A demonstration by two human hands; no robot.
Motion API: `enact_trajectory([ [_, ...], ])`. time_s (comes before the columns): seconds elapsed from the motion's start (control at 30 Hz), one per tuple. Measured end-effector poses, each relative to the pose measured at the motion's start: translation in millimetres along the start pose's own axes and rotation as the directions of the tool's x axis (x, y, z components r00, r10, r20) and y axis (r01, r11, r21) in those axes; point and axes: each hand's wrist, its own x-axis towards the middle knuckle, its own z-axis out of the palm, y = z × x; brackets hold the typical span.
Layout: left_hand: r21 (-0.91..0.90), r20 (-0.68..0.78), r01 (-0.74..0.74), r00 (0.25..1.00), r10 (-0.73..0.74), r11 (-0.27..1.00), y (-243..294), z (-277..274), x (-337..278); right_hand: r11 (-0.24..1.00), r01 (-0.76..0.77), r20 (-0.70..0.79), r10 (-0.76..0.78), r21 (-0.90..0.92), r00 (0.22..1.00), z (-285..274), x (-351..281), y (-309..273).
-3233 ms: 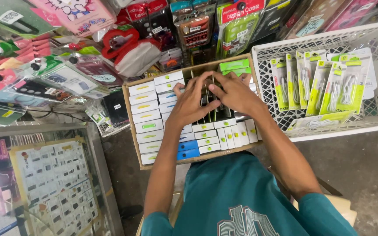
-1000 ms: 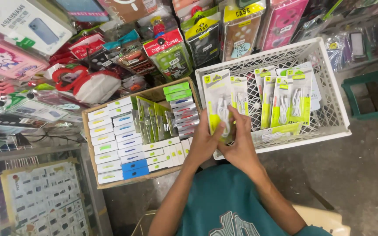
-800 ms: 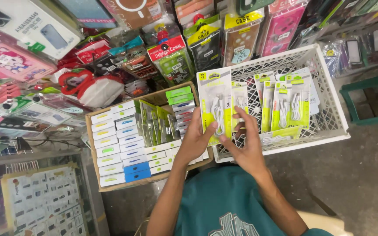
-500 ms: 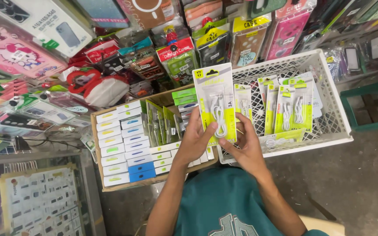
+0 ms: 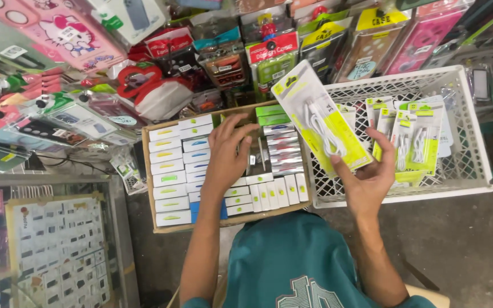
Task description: The person sits at a cluttered phone-accessories stall and sorts packaged data cables and small boxed accessories. They pick up individual blister packs and boxes, turn them over, and slot them upright into compartments of a cardboard display tray, moving items between the tray and a white plastic basket beside it.
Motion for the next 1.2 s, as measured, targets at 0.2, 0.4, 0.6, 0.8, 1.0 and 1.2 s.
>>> enact_trajectory([
  [0.2,0.121,0.163,-0.062,0.986,0.042,0.991,-42.7,7.8,-6.5,0.959,0.086,-0.036,-0.099,-0.269,0.994,33.0,4.0,-10.5],
  [0.4,0.027,0.12,-0.039,0.992,0.035,0.999,-61.2,11.8,-6.8,0.858,0.213,0.142,-0.165,-0.467,0.976,99.6,14.9,-31.4],
  [0.6,-0.102,0.143,0.062,0.989,-0.047,0.993,-65.8,8.8,-6.1,0.804,0.255,0.212,-0.164,-0.537,0.963,141.5,26.1,-31.2],
  [0.8,-0.14,0.162,0.052,0.986,-0.029,0.989,-72.9,7.7,-3.3,0.725,0.084,0.29,0.164,-0.683,0.943,164.9,41.9,26.9],
  [1.0,-0.156,0.164,0.052,0.986,-0.026,0.986,-72.3,2.1,-0.5,0.515,0.069,0.322,0.422,-0.855,0.847,173.7,55.9,57.0],
  [1.2,-0.163,0.306,-0.007,0.95,0.058,0.987,-62.8,-21.3,2.2,0.41,0.172,0.378,0.501,-0.896,0.778,165.0,72.7,52.2],
])
